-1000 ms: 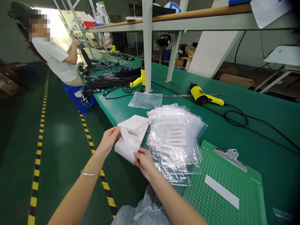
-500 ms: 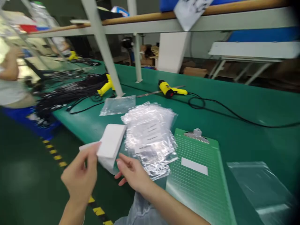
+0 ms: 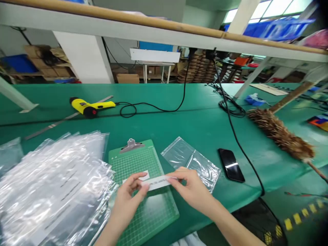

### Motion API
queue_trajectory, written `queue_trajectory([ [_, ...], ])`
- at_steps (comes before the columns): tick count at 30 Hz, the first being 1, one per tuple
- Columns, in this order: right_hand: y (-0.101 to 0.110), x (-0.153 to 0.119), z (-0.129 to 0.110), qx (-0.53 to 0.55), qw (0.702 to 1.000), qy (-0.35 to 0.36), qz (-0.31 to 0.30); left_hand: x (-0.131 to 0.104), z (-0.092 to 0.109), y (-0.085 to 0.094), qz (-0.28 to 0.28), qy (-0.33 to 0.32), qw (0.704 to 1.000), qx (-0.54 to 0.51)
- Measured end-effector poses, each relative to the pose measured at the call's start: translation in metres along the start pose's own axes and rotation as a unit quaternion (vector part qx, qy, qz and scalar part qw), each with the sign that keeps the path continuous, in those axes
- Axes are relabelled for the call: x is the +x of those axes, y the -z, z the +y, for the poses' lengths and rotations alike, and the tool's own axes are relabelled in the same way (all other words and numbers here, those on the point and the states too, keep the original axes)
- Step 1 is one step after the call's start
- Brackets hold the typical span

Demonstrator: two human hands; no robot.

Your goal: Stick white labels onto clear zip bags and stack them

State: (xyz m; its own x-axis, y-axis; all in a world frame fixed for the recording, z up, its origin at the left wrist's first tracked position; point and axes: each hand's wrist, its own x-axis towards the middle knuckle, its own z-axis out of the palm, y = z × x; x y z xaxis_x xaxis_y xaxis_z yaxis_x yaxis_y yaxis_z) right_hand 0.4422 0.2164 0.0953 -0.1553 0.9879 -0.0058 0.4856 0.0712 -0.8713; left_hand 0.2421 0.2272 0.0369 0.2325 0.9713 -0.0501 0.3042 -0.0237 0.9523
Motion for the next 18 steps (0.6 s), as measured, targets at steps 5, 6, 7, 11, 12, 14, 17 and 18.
queue_trajectory([
  [5,0.079,-0.015,0.051,-0.099,0.984,-0.097,0.114,0.055,0.01,-0.082,-0.021,-0.026,0.998,0.05],
  [6,0.092,-0.019,0.061,-0.099,0.977,-0.122,0.142,0.064,0.011,-0.099,-0.026,-0.052,0.992,0.108],
  [7,0.103,-0.023,0.069,-0.092,0.971,-0.145,0.167,0.072,0.011,-0.116,-0.044,-0.077,0.979,0.181],
  [11,0.131,-0.043,0.09,-0.059,0.936,-0.192,0.288,0.095,0.014,-0.159,-0.138,-0.12,0.908,0.378],
  [12,0.135,-0.048,0.094,-0.048,0.926,-0.201,0.315,0.098,0.016,-0.161,-0.152,-0.124,0.902,0.386],
  [14,0.14,-0.058,0.104,-0.026,0.913,-0.235,0.334,0.1,0.021,-0.155,-0.17,-0.131,0.902,0.375],
  [17,0.142,-0.068,0.129,-0.02,0.899,-0.263,0.349,0.092,0.034,-0.117,-0.207,-0.129,0.902,0.356],
  [18,0.14,-0.069,0.138,-0.012,0.901,-0.243,0.36,0.087,0.041,-0.099,-0.221,-0.125,0.904,0.345],
])
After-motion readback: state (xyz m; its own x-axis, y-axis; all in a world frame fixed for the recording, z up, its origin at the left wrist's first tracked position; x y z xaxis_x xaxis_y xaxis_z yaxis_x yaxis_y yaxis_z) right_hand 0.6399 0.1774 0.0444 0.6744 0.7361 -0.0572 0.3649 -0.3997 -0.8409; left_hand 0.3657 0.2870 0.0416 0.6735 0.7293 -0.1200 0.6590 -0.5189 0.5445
